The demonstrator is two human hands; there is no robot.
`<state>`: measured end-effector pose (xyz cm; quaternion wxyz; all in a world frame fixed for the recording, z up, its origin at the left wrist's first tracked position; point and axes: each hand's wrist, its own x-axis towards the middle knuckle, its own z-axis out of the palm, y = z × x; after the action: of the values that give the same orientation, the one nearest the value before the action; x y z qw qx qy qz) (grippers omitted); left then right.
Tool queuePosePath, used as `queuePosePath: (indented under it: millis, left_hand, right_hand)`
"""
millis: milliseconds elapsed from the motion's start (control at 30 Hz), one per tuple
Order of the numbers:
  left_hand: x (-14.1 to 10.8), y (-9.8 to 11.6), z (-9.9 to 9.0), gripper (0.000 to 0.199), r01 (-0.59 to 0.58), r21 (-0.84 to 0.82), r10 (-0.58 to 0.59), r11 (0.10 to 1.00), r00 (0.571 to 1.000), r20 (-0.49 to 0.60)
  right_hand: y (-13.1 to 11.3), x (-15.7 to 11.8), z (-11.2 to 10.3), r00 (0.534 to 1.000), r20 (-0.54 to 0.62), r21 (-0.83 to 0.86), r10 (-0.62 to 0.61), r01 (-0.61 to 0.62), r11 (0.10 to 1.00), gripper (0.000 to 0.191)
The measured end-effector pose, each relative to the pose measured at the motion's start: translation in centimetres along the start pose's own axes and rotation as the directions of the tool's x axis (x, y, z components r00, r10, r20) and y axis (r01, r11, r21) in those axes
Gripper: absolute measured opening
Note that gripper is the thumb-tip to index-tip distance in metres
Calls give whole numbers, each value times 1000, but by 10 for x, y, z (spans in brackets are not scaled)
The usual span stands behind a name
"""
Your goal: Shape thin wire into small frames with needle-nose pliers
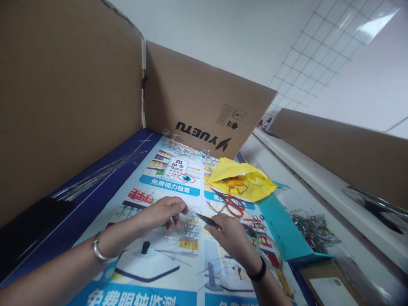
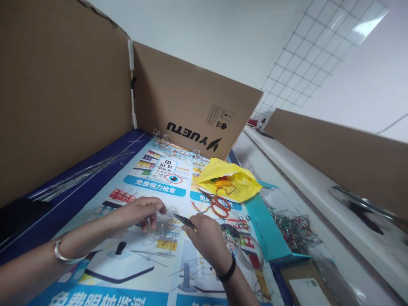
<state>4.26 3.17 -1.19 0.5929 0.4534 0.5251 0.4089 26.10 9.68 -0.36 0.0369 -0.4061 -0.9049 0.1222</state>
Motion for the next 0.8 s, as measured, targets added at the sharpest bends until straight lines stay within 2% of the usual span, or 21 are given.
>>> queuePosePath:
  millis: [133, 467, 800]
  left_hand:
    - [1, -3, -3, 32, -37, -6, 38, 999, 996, 76]
    - [2, -4, 0, 33, -18, -48, 17, 999, 1000, -24]
    - [0, -2, 3, 32, -51, -7, 51, 999, 998, -38]
  right_hand:
    - [1, 1, -1, 1000, 6, 24, -3, 3, 1000, 24]
    - [3, 2, 0, 999, 49, -30, 6, -5, 1000, 24]
    - [0, -2, -8, 991, 130, -44, -35, 41, 998, 24]
